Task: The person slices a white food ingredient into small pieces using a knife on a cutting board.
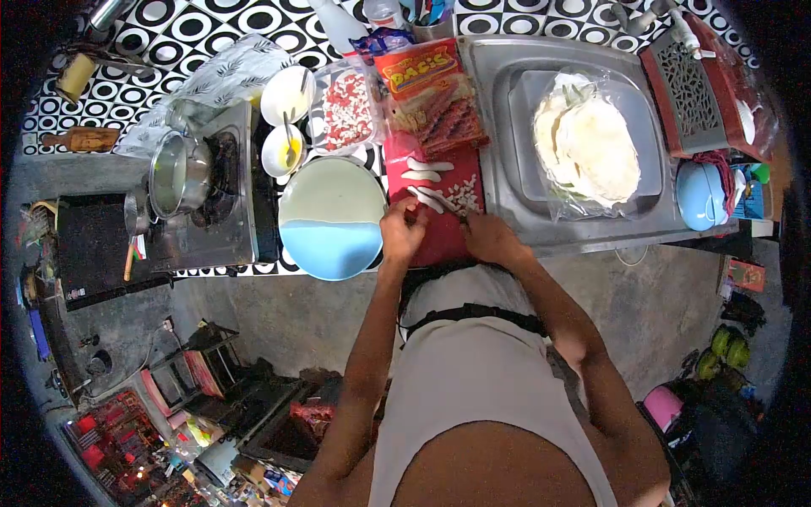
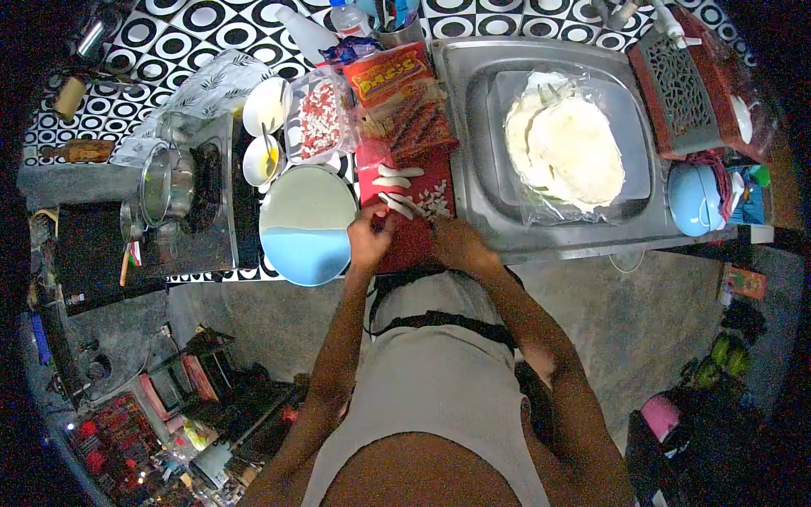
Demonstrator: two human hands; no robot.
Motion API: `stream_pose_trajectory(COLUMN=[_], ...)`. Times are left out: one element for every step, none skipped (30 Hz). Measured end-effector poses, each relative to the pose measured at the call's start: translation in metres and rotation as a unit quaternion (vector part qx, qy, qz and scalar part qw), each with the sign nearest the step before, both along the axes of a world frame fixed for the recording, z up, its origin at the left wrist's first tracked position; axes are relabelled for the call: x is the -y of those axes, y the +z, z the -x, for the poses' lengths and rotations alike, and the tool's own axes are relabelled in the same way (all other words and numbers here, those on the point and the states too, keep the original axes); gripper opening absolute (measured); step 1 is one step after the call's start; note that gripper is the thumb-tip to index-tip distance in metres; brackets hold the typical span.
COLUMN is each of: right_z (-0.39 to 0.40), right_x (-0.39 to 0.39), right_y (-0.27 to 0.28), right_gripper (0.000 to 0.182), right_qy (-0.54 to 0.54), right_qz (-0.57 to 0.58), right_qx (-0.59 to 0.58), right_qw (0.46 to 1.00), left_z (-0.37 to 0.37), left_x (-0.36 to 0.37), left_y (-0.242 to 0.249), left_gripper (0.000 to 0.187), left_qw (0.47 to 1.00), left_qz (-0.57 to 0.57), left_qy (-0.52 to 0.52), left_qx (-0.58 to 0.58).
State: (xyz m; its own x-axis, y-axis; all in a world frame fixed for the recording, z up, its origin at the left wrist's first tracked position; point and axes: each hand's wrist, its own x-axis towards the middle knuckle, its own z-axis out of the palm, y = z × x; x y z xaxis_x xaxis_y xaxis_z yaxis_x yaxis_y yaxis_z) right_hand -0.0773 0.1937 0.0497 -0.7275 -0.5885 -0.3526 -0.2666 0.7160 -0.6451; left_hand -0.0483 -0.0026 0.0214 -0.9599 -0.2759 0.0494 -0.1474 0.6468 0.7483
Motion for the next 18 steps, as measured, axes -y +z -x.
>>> stream_pose_trajectory(right_z=[-0.001,-0.001,0.0,0.0,-0.002,-0.003,-0.003,-0.003,-0.002,-0.002,-0.002,-0.001,-0.001,0.0,-0.001,-0.001,-0.002,-0.003], right_x=[0.0,-0.001,0.001,0.003,0.002,0.002,0.003,0.002,0.002,0.001,0.001,0.001,0.002,0.002,0.002,0.002,0.002,0.002], right_y=[0.001,-0.004,-0.007,-0.009,-0.011,0.003,0.011,0.014,0.016,0.017,0.017,0.018,0.018,0.016,0.012,0.008,0.002,-0.001], right_gripper=[0.033,0.033,0.033,0.033,0.033,0.033,0.033,0.033,0.033,0.033,0.033,0.033,0.034,0.034,0.034,0.034,0.034,0.034], right_qy=[0.025,0.017,0.009,0.001,-0.007,-0.014,-0.02,-0.004,0.012,0.027,0.038,0.049,0.061,0.052,0.043,0.034,0.02,0.006], right_qz=[0.008,0.007,0.007,0.007,0.016,0.024,0.033,0.025,0.017,0.009,0.0,-0.01,-0.019,-0.021,-0.023,-0.024,-0.014,-0.005], right_qx=[-0.019,-0.001,0.017,0.037,0.034,0.031,0.028,0.045,0.061,0.077,0.085,0.092,0.099,0.105,0.111,0.118,0.102,0.086], right_qw=[0.999,1.0,1.0,0.999,0.999,0.999,0.999,0.999,0.998,0.997,0.996,0.995,0.993,0.993,0.993,0.992,0.994,0.996], left_z=[0.001,0.001,0.001,0.0,-0.001,-0.001,0.0,0.002,0.003,0.004,0.005,0.005,0.006,0.005,0.006,0.005,0.004,0.002], left_x=[-0.001,-0.001,-0.001,-0.001,0.0,-0.001,-0.002,-0.001,-0.001,-0.001,0.0,0.001,0.001,0.001,-0.001,-0.002,-0.002,-0.002], left_y=[0.001,-0.001,-0.003,-0.004,-0.006,-0.006,-0.006,-0.009,-0.012,-0.014,-0.016,-0.015,-0.014,-0.013,-0.005,0.0,-0.001,-0.002], left_gripper=[0.025,0.024,0.024,0.023,0.023,0.023,0.023,0.024,0.024,0.025,0.026,0.027,0.028,0.028,0.028,0.029,0.029,0.029], left_qw=[1.0,0.999,0.997,0.995,0.993,0.991,0.989,0.99,0.991,0.991,0.991,0.992,0.992,0.991,0.99,0.988,0.986,0.982], left_qz=[-0.016,-0.035,-0.054,-0.073,-0.075,-0.076,-0.078,-0.055,-0.031,-0.008,-0.009,-0.01,-0.011,-0.024,-0.037,-0.05,-0.08,-0.11], left_qy=[0.016,0.03,0.045,0.059,0.073,0.088,0.103,0.11,0.117,0.124,0.12,0.116,0.113,0.115,0.116,0.117,0.12,0.122], left_qx=[0.019,0.028,0.036,0.045,0.054,0.063,0.071,0.066,0.061,0.056,0.056,0.056,0.056,0.066,0.076,0.087,0.089,0.092])
